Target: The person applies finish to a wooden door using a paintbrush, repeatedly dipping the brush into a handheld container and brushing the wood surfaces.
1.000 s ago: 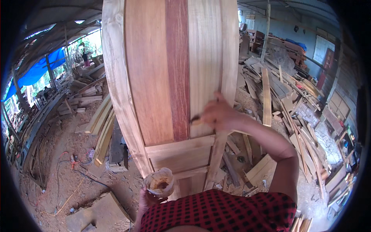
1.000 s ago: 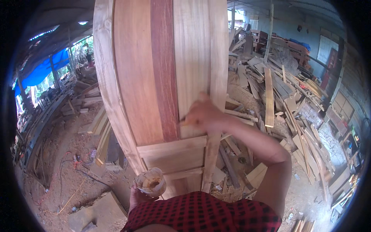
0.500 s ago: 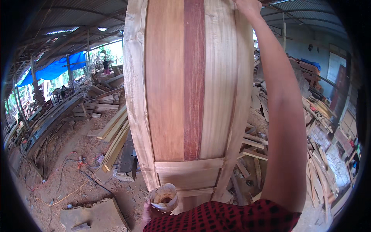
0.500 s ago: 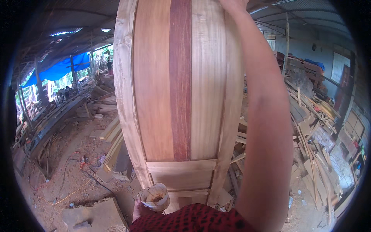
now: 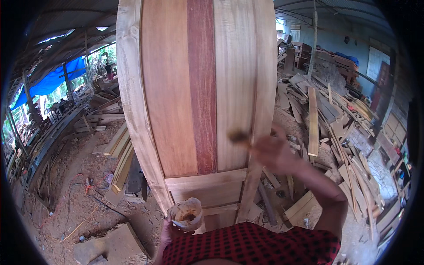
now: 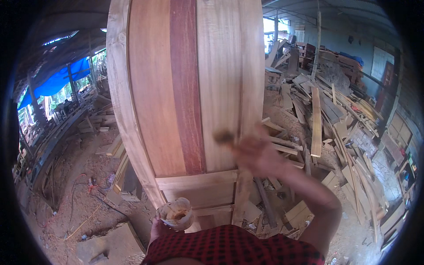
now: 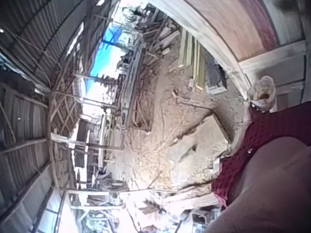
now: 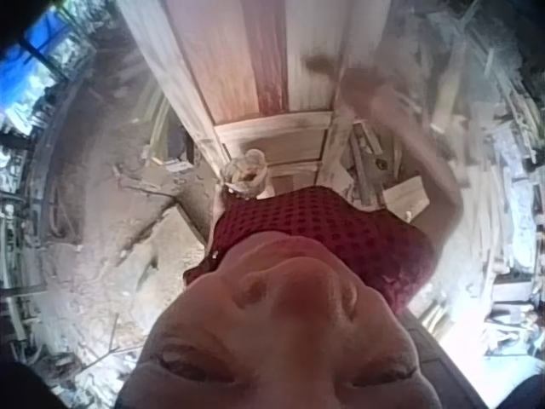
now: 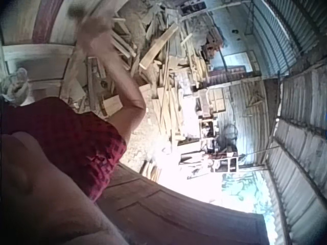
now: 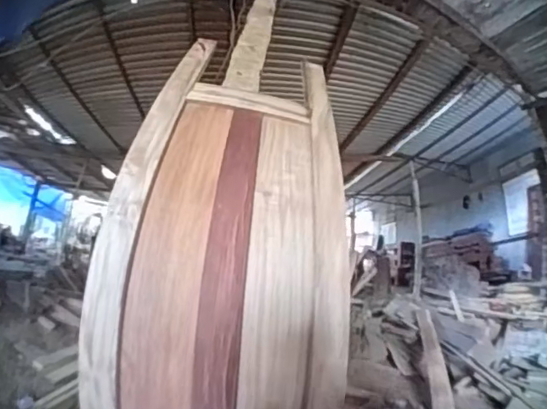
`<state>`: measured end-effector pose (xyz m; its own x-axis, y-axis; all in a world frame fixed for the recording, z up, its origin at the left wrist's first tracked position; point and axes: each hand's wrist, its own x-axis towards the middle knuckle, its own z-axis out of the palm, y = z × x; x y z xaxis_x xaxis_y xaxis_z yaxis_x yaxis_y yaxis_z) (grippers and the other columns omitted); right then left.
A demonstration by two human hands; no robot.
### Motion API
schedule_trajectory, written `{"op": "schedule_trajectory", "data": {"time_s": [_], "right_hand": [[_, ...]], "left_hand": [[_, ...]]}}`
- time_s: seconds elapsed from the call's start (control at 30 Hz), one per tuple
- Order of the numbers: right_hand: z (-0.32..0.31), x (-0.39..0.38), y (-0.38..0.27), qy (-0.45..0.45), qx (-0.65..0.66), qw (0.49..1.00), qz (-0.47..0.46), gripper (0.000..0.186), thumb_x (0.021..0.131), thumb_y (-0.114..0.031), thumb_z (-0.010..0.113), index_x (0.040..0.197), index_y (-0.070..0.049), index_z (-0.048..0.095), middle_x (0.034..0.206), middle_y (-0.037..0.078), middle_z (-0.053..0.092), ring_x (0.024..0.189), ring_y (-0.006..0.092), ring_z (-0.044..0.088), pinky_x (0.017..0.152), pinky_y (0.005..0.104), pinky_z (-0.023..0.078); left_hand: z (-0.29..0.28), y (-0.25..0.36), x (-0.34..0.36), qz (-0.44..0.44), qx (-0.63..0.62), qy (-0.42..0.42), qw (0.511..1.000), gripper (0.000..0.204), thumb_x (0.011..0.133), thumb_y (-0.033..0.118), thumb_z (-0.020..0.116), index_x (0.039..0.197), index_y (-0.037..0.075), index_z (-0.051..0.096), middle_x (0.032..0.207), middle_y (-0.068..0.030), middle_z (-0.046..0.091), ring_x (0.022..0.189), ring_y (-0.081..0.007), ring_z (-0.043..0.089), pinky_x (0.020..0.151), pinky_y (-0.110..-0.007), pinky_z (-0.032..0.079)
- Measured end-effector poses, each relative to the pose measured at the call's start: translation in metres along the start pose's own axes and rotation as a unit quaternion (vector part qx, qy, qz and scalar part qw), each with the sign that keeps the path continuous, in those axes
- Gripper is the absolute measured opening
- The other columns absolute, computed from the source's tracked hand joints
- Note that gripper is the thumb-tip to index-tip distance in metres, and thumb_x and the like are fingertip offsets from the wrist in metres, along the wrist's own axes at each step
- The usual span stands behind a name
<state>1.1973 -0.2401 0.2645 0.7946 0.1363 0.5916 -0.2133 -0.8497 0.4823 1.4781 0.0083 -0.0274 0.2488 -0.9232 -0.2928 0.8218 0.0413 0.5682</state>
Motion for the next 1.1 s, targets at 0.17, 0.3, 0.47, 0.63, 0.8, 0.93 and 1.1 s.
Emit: {"op": "schedule_trajectory", "data": {"time_s": [0.17,0.3,0.47,0.63,0.8,0.93,1.1], "right_hand": [[0.006,-0.016,0.000,-0.246,0.193,0.948,0.060,0.012,0.079,-0.015,0.062,0.090,-0.013,0.067,0.084,0.001,0.061,0.087,0.0198,0.057,0.102,0.0529,0.023],[-0.038,0.039,0.075,-0.200,0.199,0.937,0.206,0.012,0.084,-0.015,0.062,0.092,-0.011,0.069,0.086,0.005,0.065,0.091,0.0210,0.058,0.098,0.0401,0.031],[-0.128,0.132,0.154,0.059,0.178,0.934,0.303,0.025,0.084,-0.018,0.063,0.106,-0.006,0.067,0.103,0.006,0.065,0.089,0.0142,0.060,0.081,0.0310,0.049],[-0.155,0.191,0.229,0.329,0.025,0.933,0.147,0.026,0.082,-0.023,0.063,0.103,-0.009,0.067,0.098,0.010,0.066,0.092,0.0217,0.061,0.081,0.0345,0.047],[-0.129,0.179,0.219,0.295,-0.134,0.918,0.226,0.026,0.080,-0.021,0.064,0.105,-0.013,0.067,0.093,0.014,0.066,0.087,0.0293,0.063,0.075,0.0365,0.049],[-0.086,0.104,0.152,0.139,-0.213,0.959,0.126,0.021,0.083,-0.020,0.061,0.099,-0.007,0.065,0.096,0.011,0.063,0.097,0.0282,0.057,0.096,0.0422,0.035],[-0.026,0.001,0.026,-0.002,-0.156,0.984,0.083,0.019,0.077,-0.018,0.064,0.095,-0.009,0.064,0.088,0.007,0.061,0.091,0.0250,0.058,0.100,0.0453,0.029]], "left_hand": [[0.019,-0.003,0.011,-0.055,0.021,-0.006,0.998,0.099,0.060,0.058,0.074,0.138,0.018,0.028,0.140,-0.0159,0.026,0.123,-0.0416,0.036,0.089,-0.067,0.037],[0.038,-0.003,0.004,-0.056,0.000,-0.040,0.998,0.101,0.059,0.057,0.075,0.139,0.019,0.027,0.141,-0.0152,0.025,0.126,-0.0423,0.032,0.095,-0.068,0.029],[0.046,-0.006,-0.006,-0.040,0.000,-0.024,0.999,0.100,0.058,0.058,0.075,0.139,0.022,0.028,0.141,-0.0150,0.025,0.127,-0.0423,0.030,0.096,-0.067,0.027],[0.049,-0.011,-0.002,-0.032,0.005,-0.014,0.999,0.100,0.059,0.059,0.074,0.139,0.021,0.028,0.141,-0.0141,0.026,0.126,-0.0425,0.030,0.094,-0.067,0.031],[0.048,-0.014,0.000,-0.050,0.009,-0.013,0.999,0.101,0.059,0.060,0.073,0.139,0.019,0.028,0.139,-0.0131,0.029,0.125,-0.0405,0.034,0.094,-0.066,0.033],[0.048,-0.008,0.000,-0.050,0.020,-0.029,0.998,0.099,0.059,0.060,0.073,0.137,0.018,0.030,0.137,-0.0126,0.032,0.121,-0.0384,0.041,0.091,-0.065,0.037],[0.041,0.009,0.001,-0.010,0.074,-0.040,0.996,0.095,0.064,0.069,0.063,0.139,0.022,0.030,0.140,-0.0127,0.034,0.122,-0.0388,0.039,0.086,-0.062,0.040]]}}
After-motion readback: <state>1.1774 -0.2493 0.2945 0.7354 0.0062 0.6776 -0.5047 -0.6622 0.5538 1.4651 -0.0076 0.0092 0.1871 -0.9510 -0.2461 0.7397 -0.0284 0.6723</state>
